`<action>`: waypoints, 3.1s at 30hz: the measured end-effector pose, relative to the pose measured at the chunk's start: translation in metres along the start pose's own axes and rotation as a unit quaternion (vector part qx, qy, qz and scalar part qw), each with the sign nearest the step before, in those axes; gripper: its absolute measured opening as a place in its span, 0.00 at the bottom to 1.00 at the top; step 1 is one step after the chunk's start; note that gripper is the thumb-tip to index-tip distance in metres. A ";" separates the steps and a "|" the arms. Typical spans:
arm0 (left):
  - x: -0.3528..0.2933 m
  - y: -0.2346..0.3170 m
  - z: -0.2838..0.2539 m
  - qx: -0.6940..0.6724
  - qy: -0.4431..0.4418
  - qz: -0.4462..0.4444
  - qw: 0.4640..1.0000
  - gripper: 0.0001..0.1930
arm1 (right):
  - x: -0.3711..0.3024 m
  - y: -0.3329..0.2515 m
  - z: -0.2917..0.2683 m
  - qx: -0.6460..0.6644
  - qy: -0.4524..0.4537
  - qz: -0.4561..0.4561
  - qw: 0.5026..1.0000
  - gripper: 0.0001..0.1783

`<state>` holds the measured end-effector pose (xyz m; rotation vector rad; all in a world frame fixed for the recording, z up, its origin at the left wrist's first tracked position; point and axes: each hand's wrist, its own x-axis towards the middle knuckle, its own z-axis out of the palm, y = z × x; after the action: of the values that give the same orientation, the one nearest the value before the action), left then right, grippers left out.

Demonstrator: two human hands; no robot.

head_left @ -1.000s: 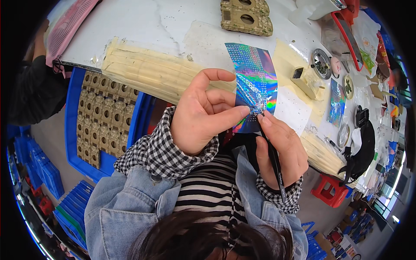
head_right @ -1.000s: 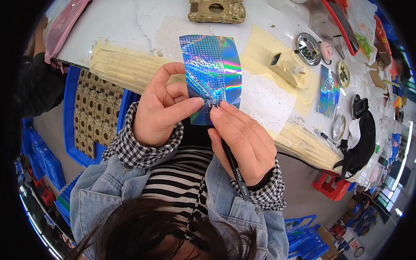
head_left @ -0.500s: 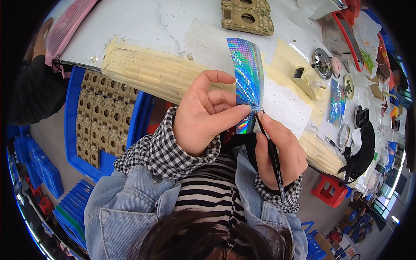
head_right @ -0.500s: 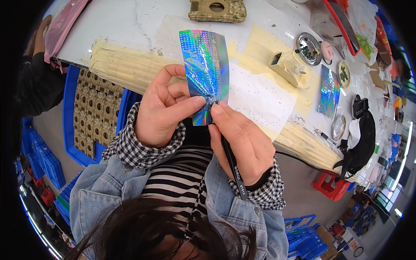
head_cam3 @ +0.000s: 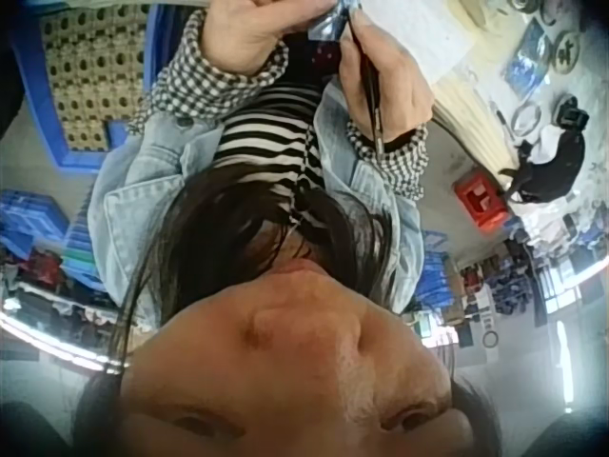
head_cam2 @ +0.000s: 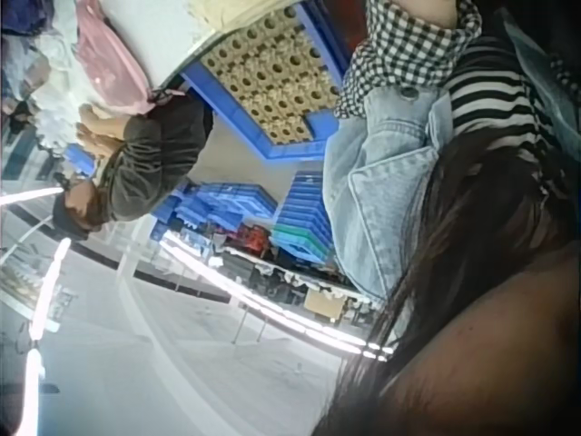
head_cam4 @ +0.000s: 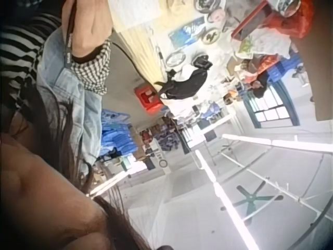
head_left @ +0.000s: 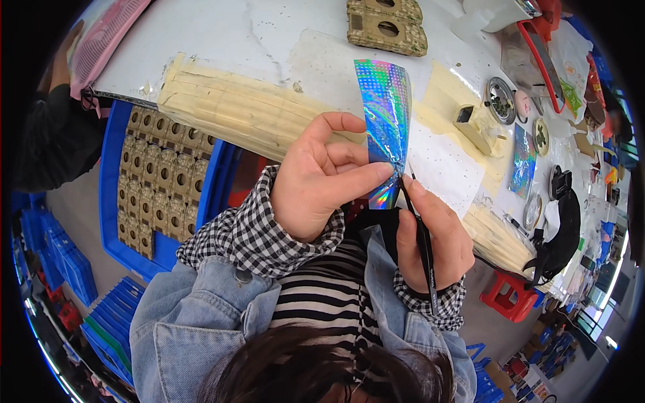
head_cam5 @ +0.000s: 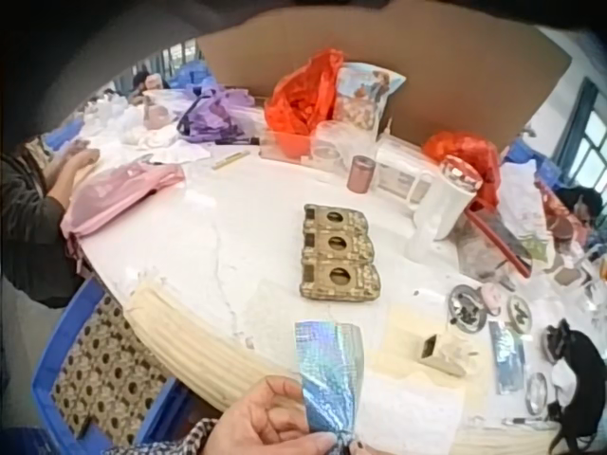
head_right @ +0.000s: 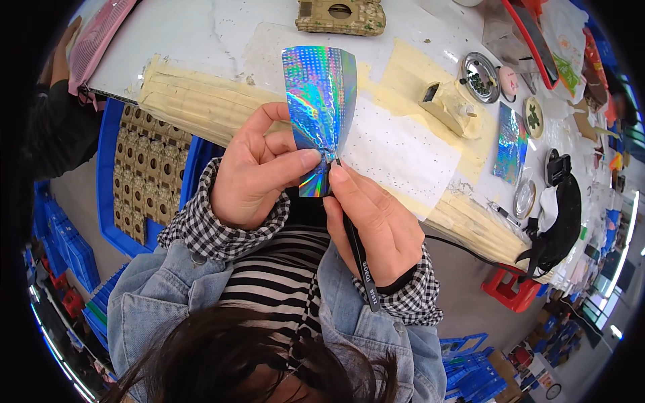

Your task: Assembling or inspecting small holographic components using tweezers at a workbench.

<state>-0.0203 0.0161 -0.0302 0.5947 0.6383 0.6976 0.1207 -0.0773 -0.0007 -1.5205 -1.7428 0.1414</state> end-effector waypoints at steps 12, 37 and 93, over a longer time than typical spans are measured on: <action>-0.001 0.002 0.002 -0.035 -0.003 -0.013 0.999 0.25 | -0.002 0.002 0.002 -0.028 0.005 -0.039 0.999 0.23; -0.002 0.001 0.000 -0.057 -0.008 -0.006 0.998 0.24 | -0.001 -0.001 -0.003 -0.044 -0.028 -0.052 0.997 0.22; 0.003 0.022 -0.031 -0.045 0.060 0.137 0.988 0.22 | -0.007 0.034 0.004 -0.226 -0.112 -0.083 0.964 0.19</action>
<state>-0.0486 0.0408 -0.0371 0.5641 0.6388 1.0214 0.1444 -0.0726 -0.0261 -1.7161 -2.1835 -0.1911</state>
